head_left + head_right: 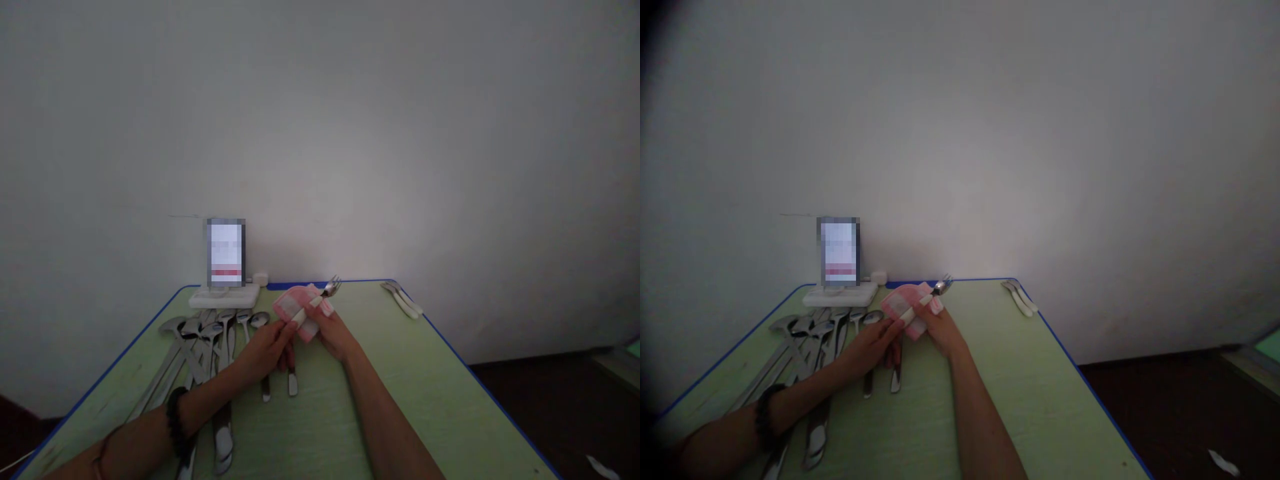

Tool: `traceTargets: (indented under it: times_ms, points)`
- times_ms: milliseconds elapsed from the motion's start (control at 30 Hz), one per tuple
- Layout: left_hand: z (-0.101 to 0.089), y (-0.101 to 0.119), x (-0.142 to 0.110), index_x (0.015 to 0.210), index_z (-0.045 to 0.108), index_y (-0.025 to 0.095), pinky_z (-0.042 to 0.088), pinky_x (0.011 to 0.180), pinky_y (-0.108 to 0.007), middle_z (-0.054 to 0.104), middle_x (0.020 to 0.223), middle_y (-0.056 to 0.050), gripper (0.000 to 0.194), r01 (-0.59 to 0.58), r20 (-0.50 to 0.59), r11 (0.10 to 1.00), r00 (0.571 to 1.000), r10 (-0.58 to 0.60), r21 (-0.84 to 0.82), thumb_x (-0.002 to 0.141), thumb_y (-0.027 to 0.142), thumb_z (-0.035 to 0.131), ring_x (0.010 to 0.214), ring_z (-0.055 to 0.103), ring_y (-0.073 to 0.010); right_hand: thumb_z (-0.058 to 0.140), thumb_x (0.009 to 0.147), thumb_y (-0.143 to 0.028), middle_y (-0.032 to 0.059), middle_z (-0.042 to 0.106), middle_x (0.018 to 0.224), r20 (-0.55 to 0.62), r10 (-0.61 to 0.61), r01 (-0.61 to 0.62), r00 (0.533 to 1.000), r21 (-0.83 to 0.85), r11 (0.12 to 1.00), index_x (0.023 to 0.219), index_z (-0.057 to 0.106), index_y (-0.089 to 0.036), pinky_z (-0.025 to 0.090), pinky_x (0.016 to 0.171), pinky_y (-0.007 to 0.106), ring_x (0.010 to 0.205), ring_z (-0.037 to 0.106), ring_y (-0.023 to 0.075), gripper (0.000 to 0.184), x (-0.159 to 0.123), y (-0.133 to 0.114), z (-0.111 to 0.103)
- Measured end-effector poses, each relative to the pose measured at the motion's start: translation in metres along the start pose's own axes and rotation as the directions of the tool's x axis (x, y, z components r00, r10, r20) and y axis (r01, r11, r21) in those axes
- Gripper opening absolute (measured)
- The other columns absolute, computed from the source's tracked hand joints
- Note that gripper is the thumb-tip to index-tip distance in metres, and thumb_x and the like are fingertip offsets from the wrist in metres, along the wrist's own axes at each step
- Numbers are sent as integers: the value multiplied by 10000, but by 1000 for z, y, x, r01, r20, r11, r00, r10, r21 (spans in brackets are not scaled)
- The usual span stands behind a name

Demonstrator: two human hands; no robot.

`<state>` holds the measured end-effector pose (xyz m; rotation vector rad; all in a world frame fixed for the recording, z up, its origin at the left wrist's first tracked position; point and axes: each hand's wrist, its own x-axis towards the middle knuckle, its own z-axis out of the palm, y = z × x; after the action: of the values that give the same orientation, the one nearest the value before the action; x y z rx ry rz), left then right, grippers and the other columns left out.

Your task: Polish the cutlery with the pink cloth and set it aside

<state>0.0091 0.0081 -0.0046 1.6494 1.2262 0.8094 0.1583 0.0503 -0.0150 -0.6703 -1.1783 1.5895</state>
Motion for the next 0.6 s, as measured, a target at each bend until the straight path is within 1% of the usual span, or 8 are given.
traceTargets:
  times_ms: [133, 300, 500, 600]
  points:
    - [0, 1, -1, 649, 450, 195, 349, 360, -215, 618, 465, -11, 461, 28, 7, 999, 1000, -28, -43, 827, 583, 276, 346, 493, -120, 635, 707, -429, 36, 642, 794, 14, -31, 32, 999, -49, 998, 938, 612, -169, 450, 719, 317, 761, 567, 173, 349, 2, 4, -4]
    - [0, 1, -1, 653, 481, 181, 351, 365, -209, 620, 468, -15, 486, 19, 11, 999, 1000, -18, -45, 824, 589, 281, 348, 487, -114, 626, 715, -433, 36, 641, 822, 52, -10, 14, 999, -79, 997, 1027, 597, -174, 453, 701, 311, 750, 561, 165, 406, 1, 3, -4]
    - [-1, 0, 0, 663, 497, 177, 342, 367, -201, 628, 484, -12, 493, 9, 31, 1000, 999, -10, 21, 825, 593, 287, 360, 501, -112, 613, 733, -425, 35, 640, 817, 44, -2, 6, 999, -80, 997, 1051, 590, -171, 455, 682, 294, 728, 556, 155, 408, 0, 2, -3]
    - [-1, 1, -1, 690, 514, 173, 354, 381, -204, 628, 491, -8, 500, 0, 56, 999, 998, -3, 42, 834, 587, 275, 370, 505, -113, 602, 741, -431, 33, 643, 840, 40, -18, 22, 999, -102, 995, 1088, 576, -186, 458, 715, 305, 746, 562, 159, 426, 0, 0, -2]
